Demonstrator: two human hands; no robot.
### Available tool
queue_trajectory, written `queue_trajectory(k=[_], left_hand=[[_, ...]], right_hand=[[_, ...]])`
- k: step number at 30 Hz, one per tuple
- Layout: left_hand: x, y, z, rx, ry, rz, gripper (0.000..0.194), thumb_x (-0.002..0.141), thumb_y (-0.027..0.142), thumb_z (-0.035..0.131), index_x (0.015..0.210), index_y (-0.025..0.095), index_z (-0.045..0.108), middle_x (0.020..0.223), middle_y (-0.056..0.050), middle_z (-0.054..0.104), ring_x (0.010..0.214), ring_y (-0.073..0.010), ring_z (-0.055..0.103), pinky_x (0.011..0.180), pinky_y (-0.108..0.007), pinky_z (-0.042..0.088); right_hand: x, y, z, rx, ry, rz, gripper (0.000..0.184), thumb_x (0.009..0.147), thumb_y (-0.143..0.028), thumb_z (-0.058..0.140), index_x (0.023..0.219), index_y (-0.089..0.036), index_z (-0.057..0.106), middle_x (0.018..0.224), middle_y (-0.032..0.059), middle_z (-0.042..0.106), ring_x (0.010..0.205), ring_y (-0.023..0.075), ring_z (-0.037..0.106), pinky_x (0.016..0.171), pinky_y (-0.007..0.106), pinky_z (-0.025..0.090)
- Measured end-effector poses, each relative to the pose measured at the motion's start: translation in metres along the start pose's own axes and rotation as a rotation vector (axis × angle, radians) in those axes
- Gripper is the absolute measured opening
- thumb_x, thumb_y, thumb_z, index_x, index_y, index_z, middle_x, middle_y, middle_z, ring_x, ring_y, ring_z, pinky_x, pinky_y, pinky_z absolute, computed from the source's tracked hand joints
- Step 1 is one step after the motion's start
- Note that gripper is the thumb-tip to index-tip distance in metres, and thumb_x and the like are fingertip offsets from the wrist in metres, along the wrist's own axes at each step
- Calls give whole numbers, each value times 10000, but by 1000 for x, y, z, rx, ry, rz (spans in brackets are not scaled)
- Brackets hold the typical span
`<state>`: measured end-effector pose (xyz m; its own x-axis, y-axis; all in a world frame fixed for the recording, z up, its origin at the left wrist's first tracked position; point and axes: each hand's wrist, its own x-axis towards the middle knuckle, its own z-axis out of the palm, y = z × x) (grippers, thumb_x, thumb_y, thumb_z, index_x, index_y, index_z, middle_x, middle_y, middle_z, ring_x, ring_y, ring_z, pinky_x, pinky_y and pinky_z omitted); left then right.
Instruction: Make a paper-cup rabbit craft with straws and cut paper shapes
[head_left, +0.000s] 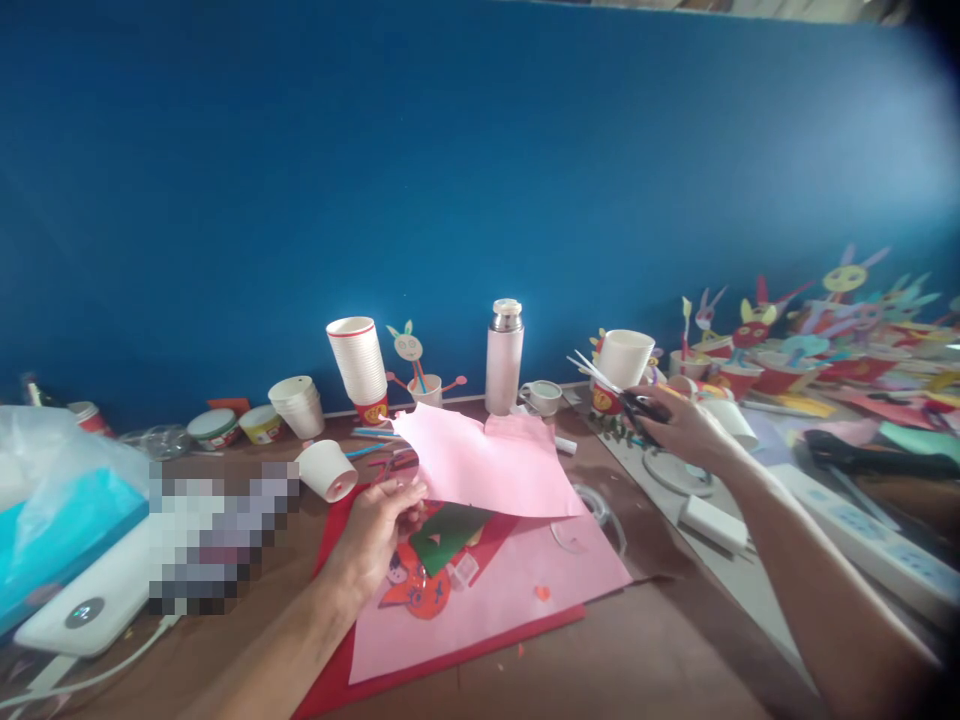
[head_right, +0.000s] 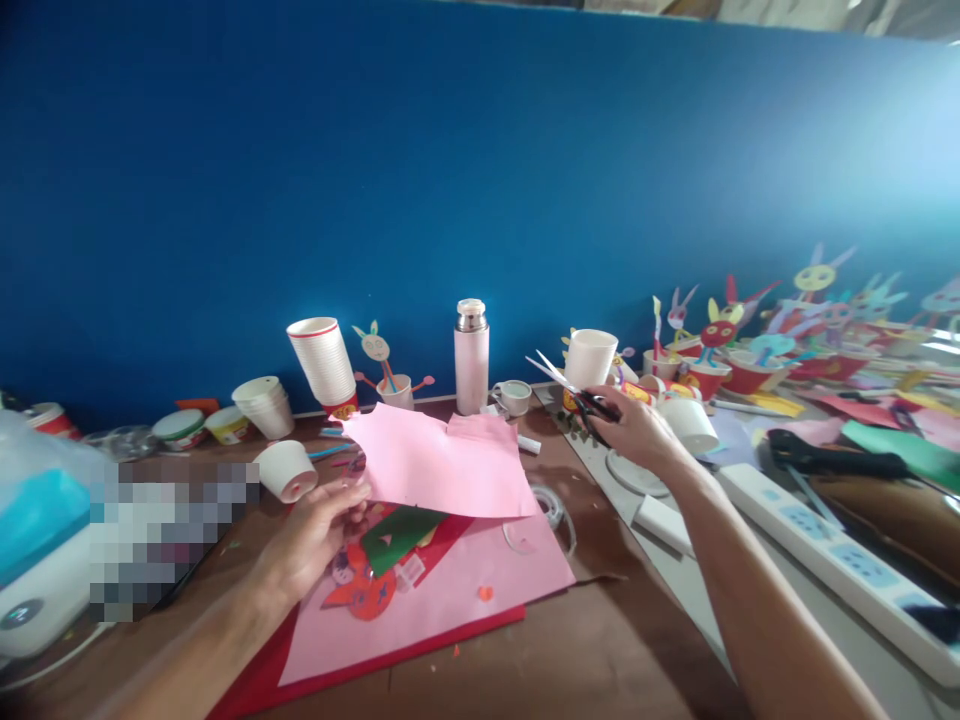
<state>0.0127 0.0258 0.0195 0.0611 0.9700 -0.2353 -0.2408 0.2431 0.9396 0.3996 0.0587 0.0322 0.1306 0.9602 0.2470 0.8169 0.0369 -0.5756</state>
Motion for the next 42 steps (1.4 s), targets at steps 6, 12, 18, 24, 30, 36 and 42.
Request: queue_trajectory(k=[6,12,18,24,30,36,42], left_hand=[[0,-4,0,14,-12,-12,160,597,243,674,538,133,573,495,19,546,475,-77,474,491,-201,372],[0,-1,-1,42,3,1,191,592,267,673,506,135,565,452,34,506,452,-71,444,466,-196,358],[3,-3,-3,27,4,-11,168,583,254,678,529,129,579,471,36,499,459,-66,434,469,-190,361],[5,-8,-3,-7,3,5,148,572,230,682,529,140,572,501,29,523,479,-74,461,481,-189,375],[5,-8,-3,-23,6,-18,115,575,202,656,521,144,573,509,24,527,466,-76,456,470,-190,368],[5,-8,-4,-22,5,3,156,577,217,666,496,151,551,514,20,526,480,-82,463,479,-194,367],[6,-9,-5,-2,21,15,184,586,282,688,569,138,574,502,32,506,471,-69,444,481,-189,362]], right_hand=[[-37,-82,23,698,-870,-240,519,727,-459,552,1130,-145,461,737,49,597,597,131,555,482,214,366],[-58,-113,56,831,-1250,-150,332,772,-453,518,884,-142,491,660,4,553,494,80,523,430,174,331],[-59,-111,67,849,-1276,-209,329,792,-451,502,847,-130,451,637,5,536,455,60,493,393,150,330],[-63,-115,72,819,-1260,-184,292,811,-421,495,886,-145,434,578,-15,539,435,45,441,400,141,300],[-74,-123,83,828,-1198,-156,326,808,-461,474,894,-152,412,611,-14,535,450,57,482,414,150,327],[-82,-137,71,772,-1180,-94,339,776,-464,513,905,-166,414,569,-46,493,426,54,455,409,152,345],[-69,-126,47,695,-1232,-175,327,783,-441,513,907,-148,437,562,-33,502,403,40,408,373,138,311]])
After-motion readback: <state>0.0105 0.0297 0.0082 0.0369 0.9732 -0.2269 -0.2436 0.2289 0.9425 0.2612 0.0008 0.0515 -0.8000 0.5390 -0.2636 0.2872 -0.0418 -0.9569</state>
